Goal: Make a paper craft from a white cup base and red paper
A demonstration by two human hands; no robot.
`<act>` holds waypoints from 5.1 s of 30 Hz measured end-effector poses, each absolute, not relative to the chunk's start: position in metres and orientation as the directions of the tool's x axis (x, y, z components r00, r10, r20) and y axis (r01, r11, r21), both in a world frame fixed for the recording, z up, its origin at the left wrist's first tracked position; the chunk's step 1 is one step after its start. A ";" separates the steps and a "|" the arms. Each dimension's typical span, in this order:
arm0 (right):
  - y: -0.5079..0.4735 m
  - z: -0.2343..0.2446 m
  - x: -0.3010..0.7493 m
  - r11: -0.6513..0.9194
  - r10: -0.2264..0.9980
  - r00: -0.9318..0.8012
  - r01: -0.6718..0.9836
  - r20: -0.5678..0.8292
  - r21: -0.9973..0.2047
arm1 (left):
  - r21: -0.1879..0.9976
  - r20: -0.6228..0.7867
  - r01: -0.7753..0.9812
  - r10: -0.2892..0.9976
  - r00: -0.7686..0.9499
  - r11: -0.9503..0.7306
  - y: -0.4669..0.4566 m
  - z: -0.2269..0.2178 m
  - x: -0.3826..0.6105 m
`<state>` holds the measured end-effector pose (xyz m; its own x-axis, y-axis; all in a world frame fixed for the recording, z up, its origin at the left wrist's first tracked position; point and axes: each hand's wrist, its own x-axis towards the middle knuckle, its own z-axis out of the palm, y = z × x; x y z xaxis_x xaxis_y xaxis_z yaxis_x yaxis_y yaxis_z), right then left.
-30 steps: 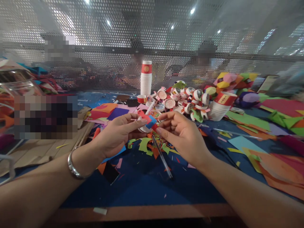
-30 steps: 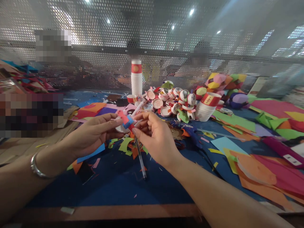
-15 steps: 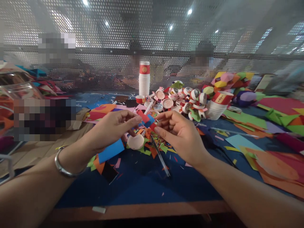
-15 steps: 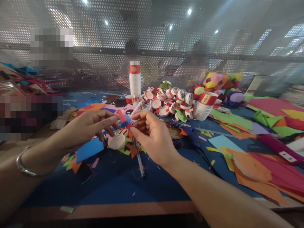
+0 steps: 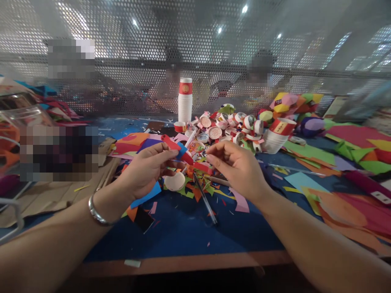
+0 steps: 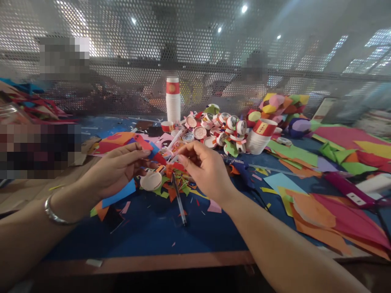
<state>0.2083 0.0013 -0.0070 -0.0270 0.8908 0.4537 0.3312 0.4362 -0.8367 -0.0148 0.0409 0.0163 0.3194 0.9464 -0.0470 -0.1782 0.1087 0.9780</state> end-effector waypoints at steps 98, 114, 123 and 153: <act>-0.014 -0.005 0.234 -0.161 0.977 -0.176 -0.218 -0.124 -0.962 | 0.910 -0.167 -0.218 0.794 0.585 0.353 0.030 -0.006 -0.001; -0.017 -0.010 0.227 -0.003 0.978 -0.208 -0.109 0.020 -0.994 | 0.886 -0.199 -0.332 0.912 0.360 0.324 0.032 0.006 -0.001; -0.017 -0.018 0.229 0.054 0.984 -0.173 0.074 0.040 -0.996 | 0.872 -0.169 -0.382 0.921 0.350 0.305 0.030 0.003 -0.003; -0.022 -0.010 0.222 0.176 0.975 -0.196 0.375 0.108 -0.910 | 0.851 -0.153 -0.428 0.922 0.356 0.306 0.021 -0.002 0.004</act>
<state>0.2217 -0.0224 -0.0096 -0.1965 0.9745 0.1080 0.3749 0.1765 -0.9101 0.0042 0.0212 -0.0018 0.3555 0.9221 -0.1530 -0.4277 0.3061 0.8505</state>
